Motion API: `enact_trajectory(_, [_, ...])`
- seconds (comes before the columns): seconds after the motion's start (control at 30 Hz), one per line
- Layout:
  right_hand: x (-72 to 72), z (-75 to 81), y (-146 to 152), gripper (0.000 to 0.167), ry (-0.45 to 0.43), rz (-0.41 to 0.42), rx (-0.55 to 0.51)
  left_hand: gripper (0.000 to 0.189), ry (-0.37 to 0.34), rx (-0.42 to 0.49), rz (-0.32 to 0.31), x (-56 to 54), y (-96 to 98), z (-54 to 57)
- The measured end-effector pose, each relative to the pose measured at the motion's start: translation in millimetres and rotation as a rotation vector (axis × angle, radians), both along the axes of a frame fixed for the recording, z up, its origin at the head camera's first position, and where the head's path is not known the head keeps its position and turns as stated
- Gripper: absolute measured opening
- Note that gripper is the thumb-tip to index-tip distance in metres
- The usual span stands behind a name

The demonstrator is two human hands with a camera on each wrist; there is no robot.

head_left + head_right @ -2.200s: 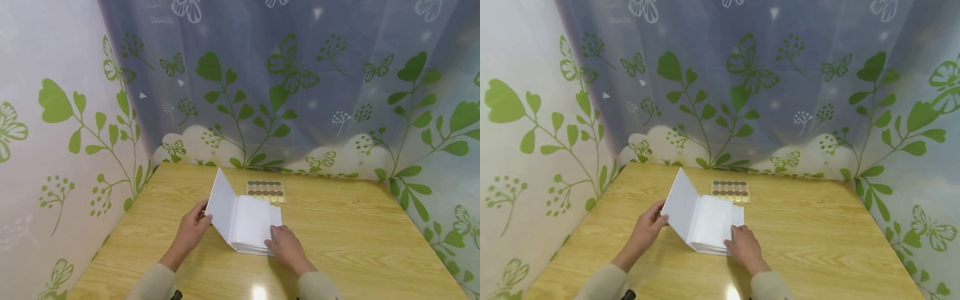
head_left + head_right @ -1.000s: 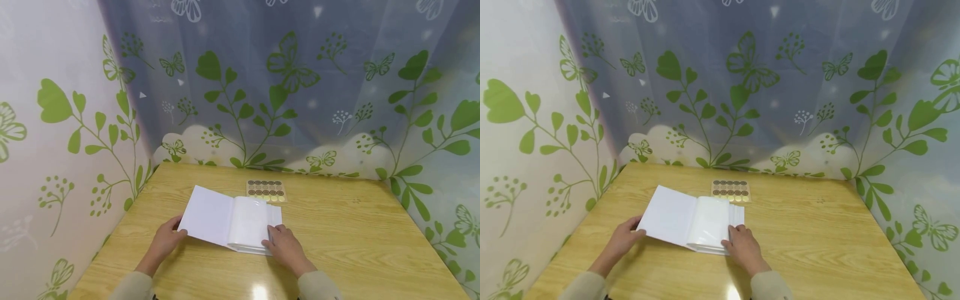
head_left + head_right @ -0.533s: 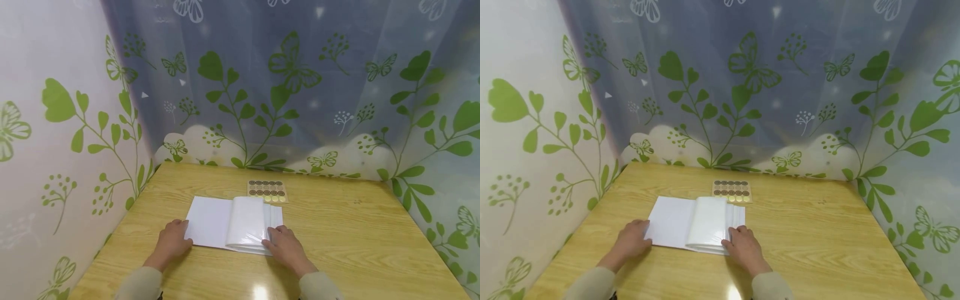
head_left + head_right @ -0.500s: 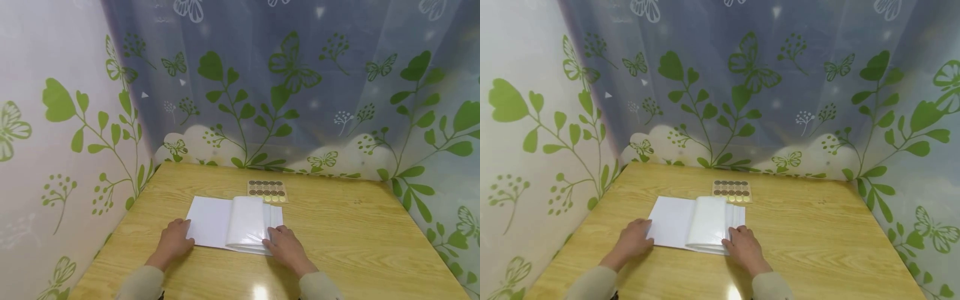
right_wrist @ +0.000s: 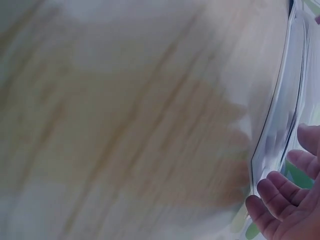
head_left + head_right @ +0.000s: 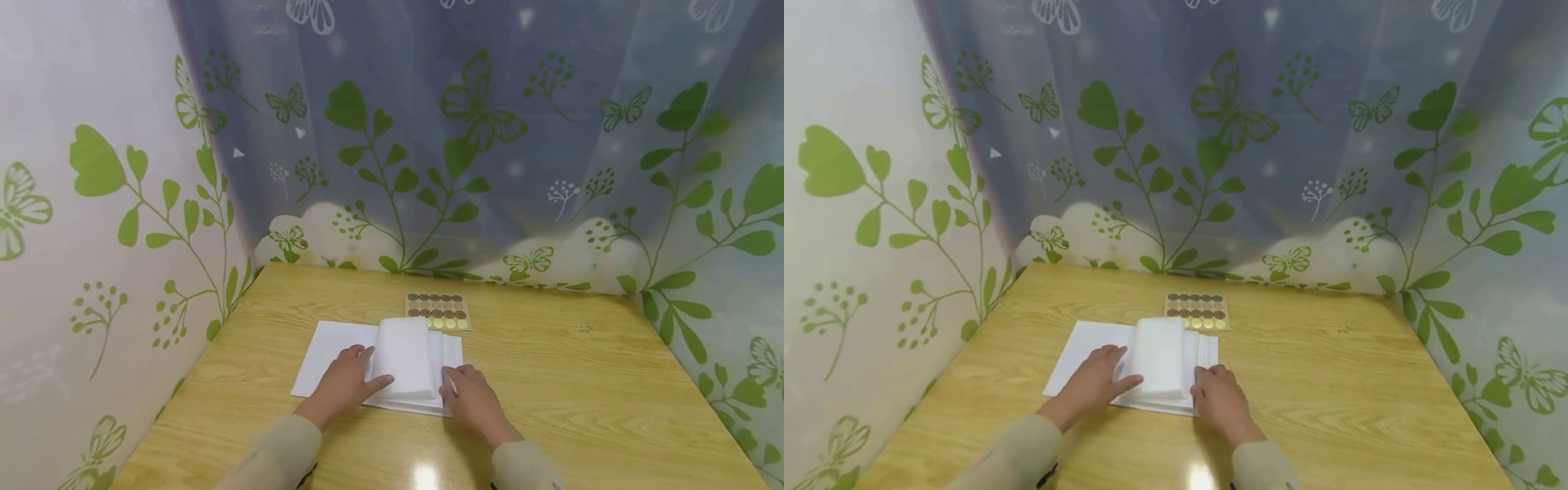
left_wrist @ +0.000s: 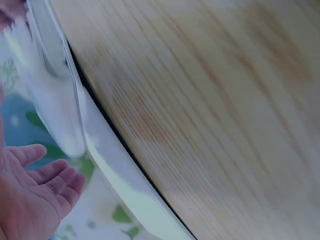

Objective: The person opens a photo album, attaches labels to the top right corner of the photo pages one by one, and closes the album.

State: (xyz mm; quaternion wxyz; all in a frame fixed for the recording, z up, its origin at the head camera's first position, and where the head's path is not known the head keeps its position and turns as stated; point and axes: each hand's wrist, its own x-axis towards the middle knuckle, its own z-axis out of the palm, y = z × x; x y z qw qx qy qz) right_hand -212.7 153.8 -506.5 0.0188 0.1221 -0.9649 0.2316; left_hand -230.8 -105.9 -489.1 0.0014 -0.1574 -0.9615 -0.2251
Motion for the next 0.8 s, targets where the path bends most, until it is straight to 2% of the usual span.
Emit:
enact_trajectory(0.2, [-2.1,1.0,0,0.043,-0.042,-0.02,-0.011,0.093,0.054,-0.147,-0.074,-1.1,30.1,-1.8])
enact_trajectory(0.43, [-2.8,-1.4,-1,0.045,-0.042,0.036,0.026,0.093,0.168,-0.262,-0.111,-0.1,46.8,-11.2])
enact_trajectory(0.67, [1.2,0.9,-1,0.043,-0.014,0.059,0.048,0.087,0.194,-0.327,-0.137,-1.8,51.0,-11.5])
enact_trajectory(0.8, [2.2,2.0,-2,0.043,-0.021,0.059,0.058,0.083,0.167,-0.341,-0.148,-0.9,52.0,-8.3])
